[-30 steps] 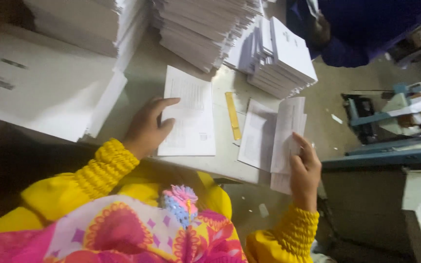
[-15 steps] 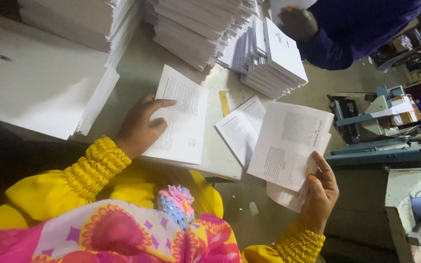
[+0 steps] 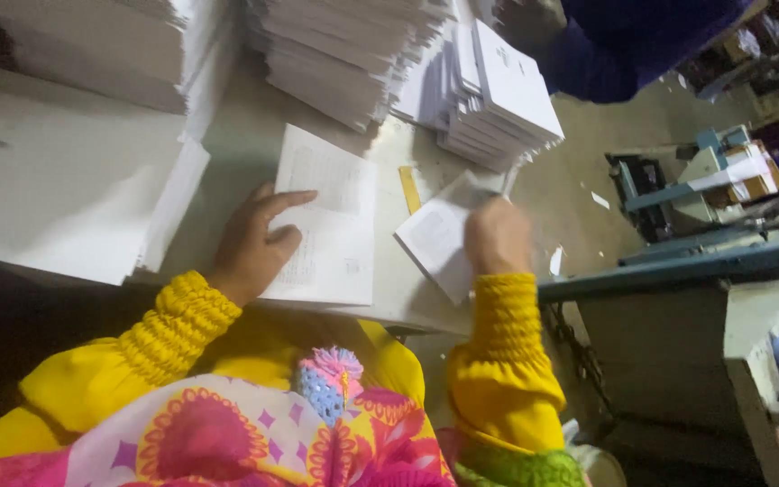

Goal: Folding printed paper sheets into booklets and stacking them on a table.

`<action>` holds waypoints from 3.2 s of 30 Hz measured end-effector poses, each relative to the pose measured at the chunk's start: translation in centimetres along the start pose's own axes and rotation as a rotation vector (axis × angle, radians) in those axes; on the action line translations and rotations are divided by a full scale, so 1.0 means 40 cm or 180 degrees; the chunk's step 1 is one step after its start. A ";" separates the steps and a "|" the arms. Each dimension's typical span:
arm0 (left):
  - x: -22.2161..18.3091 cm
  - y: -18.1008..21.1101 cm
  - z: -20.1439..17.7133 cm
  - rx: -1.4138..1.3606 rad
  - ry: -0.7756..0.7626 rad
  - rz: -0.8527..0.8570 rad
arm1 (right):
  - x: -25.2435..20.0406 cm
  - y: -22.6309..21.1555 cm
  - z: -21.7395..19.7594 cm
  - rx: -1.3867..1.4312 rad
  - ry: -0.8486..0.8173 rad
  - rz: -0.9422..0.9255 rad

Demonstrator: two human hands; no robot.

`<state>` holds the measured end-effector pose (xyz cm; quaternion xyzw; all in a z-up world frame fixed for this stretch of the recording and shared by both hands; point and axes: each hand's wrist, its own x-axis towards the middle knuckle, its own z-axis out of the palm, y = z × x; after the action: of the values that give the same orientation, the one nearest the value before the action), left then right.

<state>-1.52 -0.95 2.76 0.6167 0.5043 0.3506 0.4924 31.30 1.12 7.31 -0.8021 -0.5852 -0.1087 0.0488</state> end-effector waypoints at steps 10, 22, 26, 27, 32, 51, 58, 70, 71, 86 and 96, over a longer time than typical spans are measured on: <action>-0.017 0.017 -0.007 -0.0099 -0.0088 0.0095 | -0.005 -0.170 0.013 -0.0181 -0.0661 0.0488; -0.028 0.016 -0.014 -0.0340 -0.0028 0.0327 | -0.090 -0.195 -0.101 0.0418 -0.1155 0.0564; -0.021 0.011 -0.012 -0.0243 -0.0114 0.0207 | -0.128 -0.233 -0.156 0.0830 -0.1537 0.0917; -0.017 0.009 -0.009 -0.0261 -0.0125 0.0169 | -0.131 -0.232 -0.152 0.0853 -0.1517 0.0964; -0.024 0.018 -0.010 -0.0306 -0.0097 0.0092 | -0.150 -0.197 -0.128 0.0836 -0.1534 0.0973; -0.012 -0.029 0.016 -0.0361 0.0256 0.0767 | -0.310 0.087 -0.251 0.3762 0.1150 0.1703; -0.015 -0.025 0.016 -0.0476 0.0230 0.0763 | -0.335 0.137 -0.248 0.3866 0.0975 0.1521; -0.015 -0.028 0.018 -0.0525 0.0208 0.0789 | -0.337 0.114 -0.251 0.3952 0.0834 0.1754; -0.014 -0.030 0.021 -0.0589 0.0243 0.0828 | -0.337 0.095 -0.261 0.3931 0.0920 0.1768; -0.061 0.003 0.105 -0.1400 0.0538 0.0890 | -0.350 -0.303 -0.133 0.1685 0.0826 -0.1386; -0.069 -0.021 0.115 -0.1142 0.0322 0.0363 | -0.350 -0.299 -0.146 0.3990 -0.0775 -0.0214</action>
<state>1.85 -4.78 0.87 0.5282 0.4220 0.4927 0.5478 15.18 -9.36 9.17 -0.6091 -0.5639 0.3447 0.4384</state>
